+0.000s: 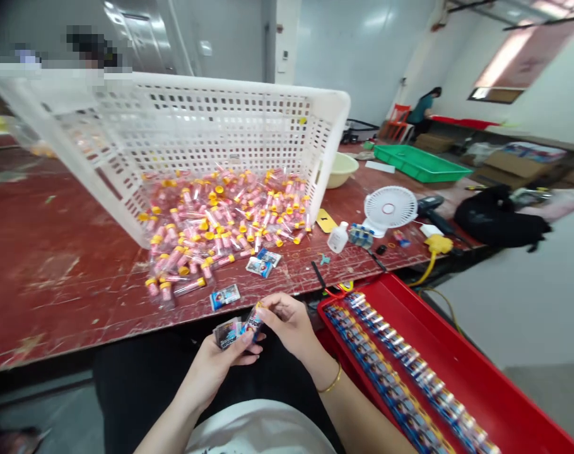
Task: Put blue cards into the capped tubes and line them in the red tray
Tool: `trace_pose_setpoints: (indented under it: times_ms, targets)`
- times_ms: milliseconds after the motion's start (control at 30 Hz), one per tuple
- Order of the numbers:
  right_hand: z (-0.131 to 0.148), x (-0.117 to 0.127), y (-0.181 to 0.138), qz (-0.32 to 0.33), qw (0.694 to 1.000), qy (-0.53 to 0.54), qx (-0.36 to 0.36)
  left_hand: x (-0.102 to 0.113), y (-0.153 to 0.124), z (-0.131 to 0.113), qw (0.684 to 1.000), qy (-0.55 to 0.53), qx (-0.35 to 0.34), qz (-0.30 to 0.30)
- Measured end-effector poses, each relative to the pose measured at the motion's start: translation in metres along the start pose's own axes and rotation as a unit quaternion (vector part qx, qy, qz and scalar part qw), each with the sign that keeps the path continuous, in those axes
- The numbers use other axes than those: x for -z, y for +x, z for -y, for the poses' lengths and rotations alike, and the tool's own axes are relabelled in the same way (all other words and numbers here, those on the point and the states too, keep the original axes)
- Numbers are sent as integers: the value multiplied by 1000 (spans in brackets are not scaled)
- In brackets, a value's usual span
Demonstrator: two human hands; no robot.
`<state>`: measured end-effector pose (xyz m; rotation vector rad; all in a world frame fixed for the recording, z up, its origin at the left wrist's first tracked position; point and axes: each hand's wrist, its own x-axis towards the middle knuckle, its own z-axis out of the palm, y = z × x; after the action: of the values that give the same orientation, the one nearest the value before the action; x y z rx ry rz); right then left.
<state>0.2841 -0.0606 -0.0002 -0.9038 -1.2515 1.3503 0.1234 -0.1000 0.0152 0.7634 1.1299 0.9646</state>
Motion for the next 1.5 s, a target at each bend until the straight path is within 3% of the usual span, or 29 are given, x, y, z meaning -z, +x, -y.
trace_pose_setpoints:
  times_ms: [100, 167, 200, 300, 367, 433, 567, 767, 867, 967, 1033, 1100, 1167, 1267, 1400, 1500]
  targets:
    - [-11, 64, -3, -155, 987, -17, -31, -4, 7, 4, 1000, -12, 26, 5]
    - [-21, 125, -9, -315, 947, -33, -48, -4, 10, 5, 998, -35, 49, 12]
    - [-27, 157, -12, -364, 929, -45, -55, -3, 11, 5, 997, -43, 59, 17]
    - [-46, 236, -22, -431, 893, -80, -105, -3, 11, 5, 996, -44, 72, 32]
    - [-61, 267, -25, -437, 879, -104, -159, -5, 11, 6, 996, -34, 77, 39]
    - [-78, 284, -22, -429, 869, -126, -212, -9, 12, 7, 995, -24, 82, 44]
    - [-106, 294, -5, -414, 852, -163, -277, -15, 17, 8, 997, -12, 76, 29]
    - [-105, 296, -1, -460, 820, -248, -234, -18, 21, 12, 995, -38, 83, 28]
    - [-91, 280, -13, -481, 807, -298, -170, -16, 21, 14, 996, -35, 76, 33]
    - [-77, 231, -13, -460, 819, -331, -89, -10, 19, 15, 997, -29, 69, 28]
    - [-67, 180, 0, -365, 858, -362, 4, -5, 17, 13, 997, -22, 66, 17]
    - [-56, 124, 25, -186, 877, -419, 143, 1, 14, 10, 998, -16, 62, 6]
    - [-47, 71, 58, -61, 848, -474, 230, 7, 9, 7, 998, -21, 56, -5]
    - [-42, 11, 110, 13, 823, -504, 262, 16, 3, 4, 997, -60, 54, -15]
    - [-52, -40, 155, 108, 786, -544, 274, 30, -2, 4, 994, -92, 43, -52]
    - [-63, -61, 169, 159, 756, -575, 268, 37, -4, 5, 992, -89, 33, -86]
